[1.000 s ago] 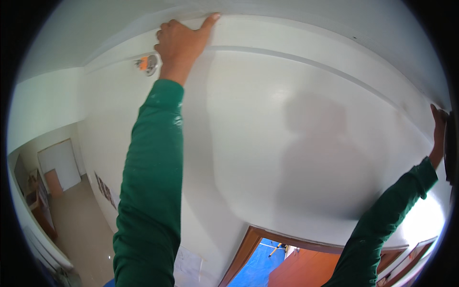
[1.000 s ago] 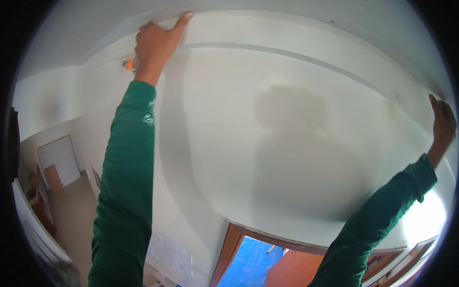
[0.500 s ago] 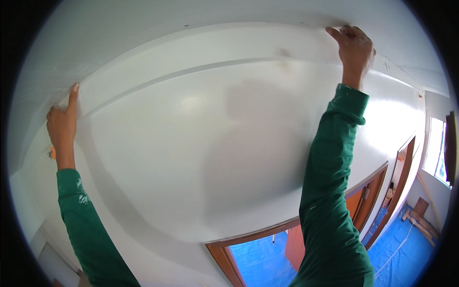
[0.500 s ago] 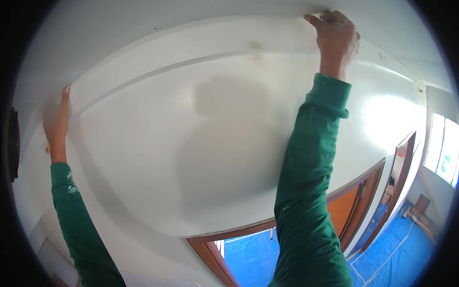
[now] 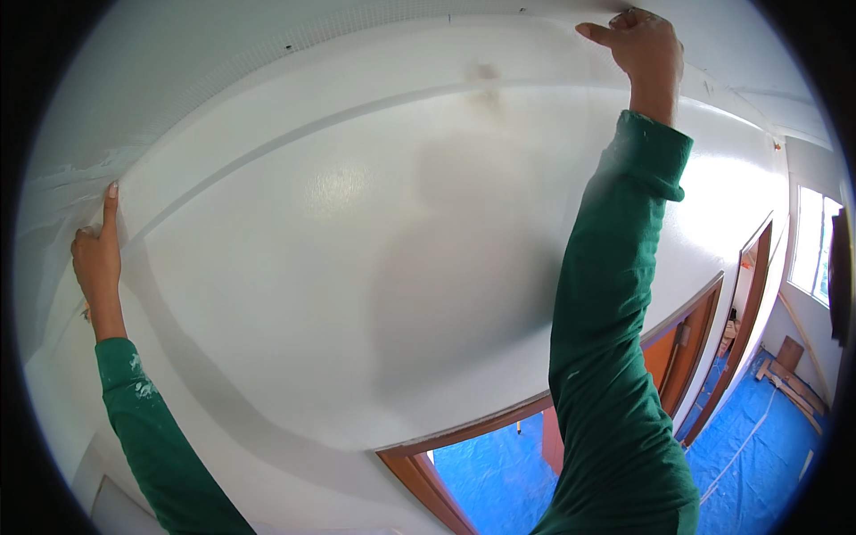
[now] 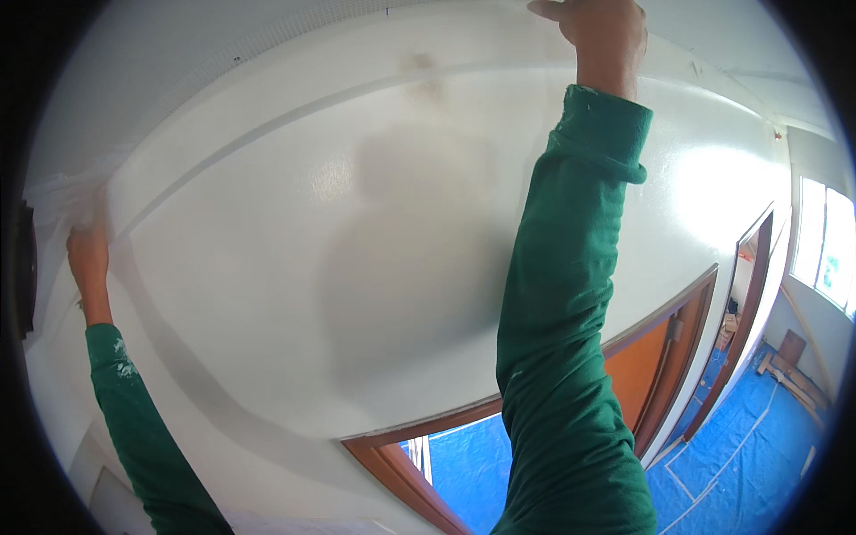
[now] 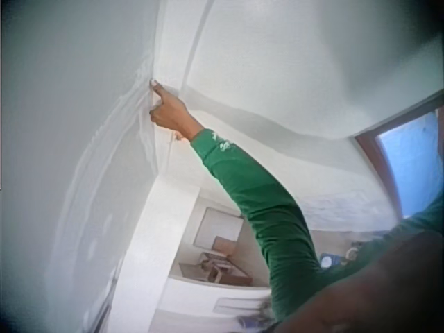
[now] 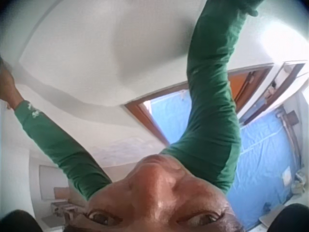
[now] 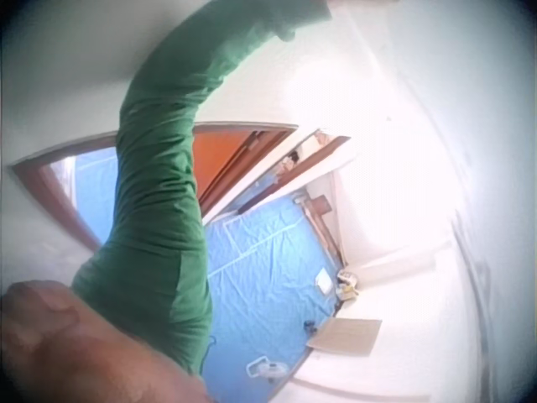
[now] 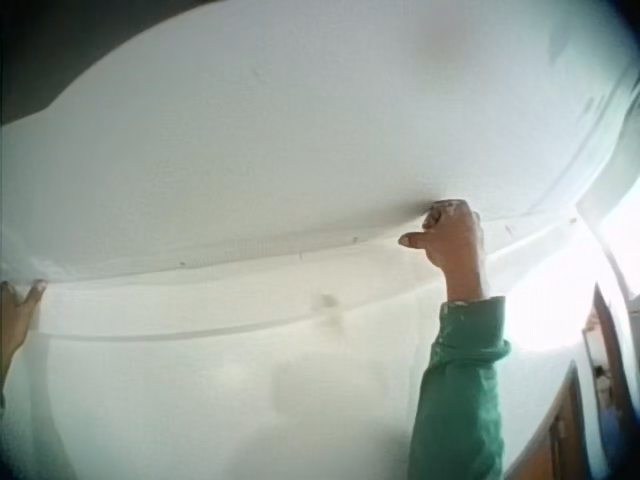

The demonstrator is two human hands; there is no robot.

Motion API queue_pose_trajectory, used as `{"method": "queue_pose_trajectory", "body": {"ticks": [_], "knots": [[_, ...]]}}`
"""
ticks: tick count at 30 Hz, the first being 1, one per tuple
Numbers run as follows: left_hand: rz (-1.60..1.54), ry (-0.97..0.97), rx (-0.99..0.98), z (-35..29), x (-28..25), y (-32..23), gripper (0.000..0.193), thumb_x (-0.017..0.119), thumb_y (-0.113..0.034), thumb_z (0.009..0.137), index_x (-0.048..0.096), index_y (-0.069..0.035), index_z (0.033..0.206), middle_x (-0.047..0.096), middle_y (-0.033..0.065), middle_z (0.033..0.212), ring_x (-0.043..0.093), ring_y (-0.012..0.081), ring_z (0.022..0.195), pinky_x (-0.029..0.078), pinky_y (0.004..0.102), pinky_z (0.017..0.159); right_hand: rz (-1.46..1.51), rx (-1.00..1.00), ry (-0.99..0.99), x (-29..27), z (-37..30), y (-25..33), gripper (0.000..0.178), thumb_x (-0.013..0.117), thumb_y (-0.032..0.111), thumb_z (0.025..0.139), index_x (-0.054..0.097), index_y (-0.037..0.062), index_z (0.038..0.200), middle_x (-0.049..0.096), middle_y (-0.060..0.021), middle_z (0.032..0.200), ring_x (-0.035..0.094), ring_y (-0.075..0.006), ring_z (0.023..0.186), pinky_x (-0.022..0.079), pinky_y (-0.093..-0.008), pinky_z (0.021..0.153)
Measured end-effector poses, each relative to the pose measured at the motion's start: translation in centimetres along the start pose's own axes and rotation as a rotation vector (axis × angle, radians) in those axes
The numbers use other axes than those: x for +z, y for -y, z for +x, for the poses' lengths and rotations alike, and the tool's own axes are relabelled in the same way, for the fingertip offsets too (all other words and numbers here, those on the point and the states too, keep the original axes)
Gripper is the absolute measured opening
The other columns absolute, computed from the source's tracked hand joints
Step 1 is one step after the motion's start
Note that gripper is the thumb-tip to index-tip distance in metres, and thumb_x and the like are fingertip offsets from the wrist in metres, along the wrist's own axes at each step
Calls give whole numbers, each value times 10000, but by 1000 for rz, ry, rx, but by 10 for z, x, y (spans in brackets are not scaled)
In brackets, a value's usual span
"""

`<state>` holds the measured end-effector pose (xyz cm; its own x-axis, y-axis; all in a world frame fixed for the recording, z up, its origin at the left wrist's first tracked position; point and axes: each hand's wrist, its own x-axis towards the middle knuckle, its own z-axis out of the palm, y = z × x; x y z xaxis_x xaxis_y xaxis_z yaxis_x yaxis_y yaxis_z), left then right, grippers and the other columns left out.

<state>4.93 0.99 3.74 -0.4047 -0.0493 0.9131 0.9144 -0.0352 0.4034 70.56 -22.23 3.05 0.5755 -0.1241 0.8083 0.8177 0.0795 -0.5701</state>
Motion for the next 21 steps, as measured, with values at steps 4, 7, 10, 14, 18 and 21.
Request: {"method": "queue_pose_trajectory", "body": {"ticks": [4, 7, 10, 14, 18, 21], "knots": [[-131, -57, 72, -1, 3, -1, 1284, 467, -967, 803, 572, 186, 1358, 588, 356, 1400, 585, 487, 1319, 490, 534, 1098, 101, 90, -230, 21, -3, 4, 724, 1023, 374, 623, 735, 32, 1192, 762, -178, 1163, 723, -289, 1095, 568, -371, 983], [-96, 18, 57, -1, -4, -7, 1282, 485, -958, 806, 573, 205, 1337, 576, 393, 1378, 581, 499, 1313, 484, 542, 1097, -163, -207, -435, 45, 8, -18, 598, 898, 669, 640, 818, 156, 937, 800, -19, 916, 748, -267, 876, 586, -424, 813], [-74, 143, -38, -5, -18, -18, 1267, 498, -948, 814, 584, 217, 1307, 571, 413, 1339, 602, 487, 1281, 495, 547, 1075, -127, -221, -440, 58, 22, -41, 681, 857, 721, 663, 826, 164, 1054, 809, -40, 1009, 750, -277, 979, 570, -410, 917], [-64, 27, -74, -22, -30, -35, 1159, 558, -900, 830, 650, 185, 1226, 578, 371, 1312, 643, 457, 1199, 538, 511, 1023, 134, -288, -308, 57, 32, -58, 559, 886, 574, 733, 821, 110, 1039, 794, -55, 929, 731, -215, 885, 562, -364, 858], [16, -162, -5, -33, -37, -45, 779, 693, -710, 885, 742, 29, 1124, 692, 223, 1161, 696, 356, 1059, 575, 462, 906, 211, -311, -239, 58, 33, -61, 551, 859, 547, 792, 812, 82, 1083, 790, -75, 963, 714, -203, 897, 545, -343, 867], [-358, -123, 96, -40, -37, -57, 462, 751, -442, 918, 739, -17, 1098, 731, 144, 1079, 706, 327, 1034, 565, 451, 889, 202, -286, -249, 63, 36, -64, 558, 851, 531, 811, 803, 83, 1140, 787, -72, 1047, 707, -205, 985, 523, -334, 931]]}}
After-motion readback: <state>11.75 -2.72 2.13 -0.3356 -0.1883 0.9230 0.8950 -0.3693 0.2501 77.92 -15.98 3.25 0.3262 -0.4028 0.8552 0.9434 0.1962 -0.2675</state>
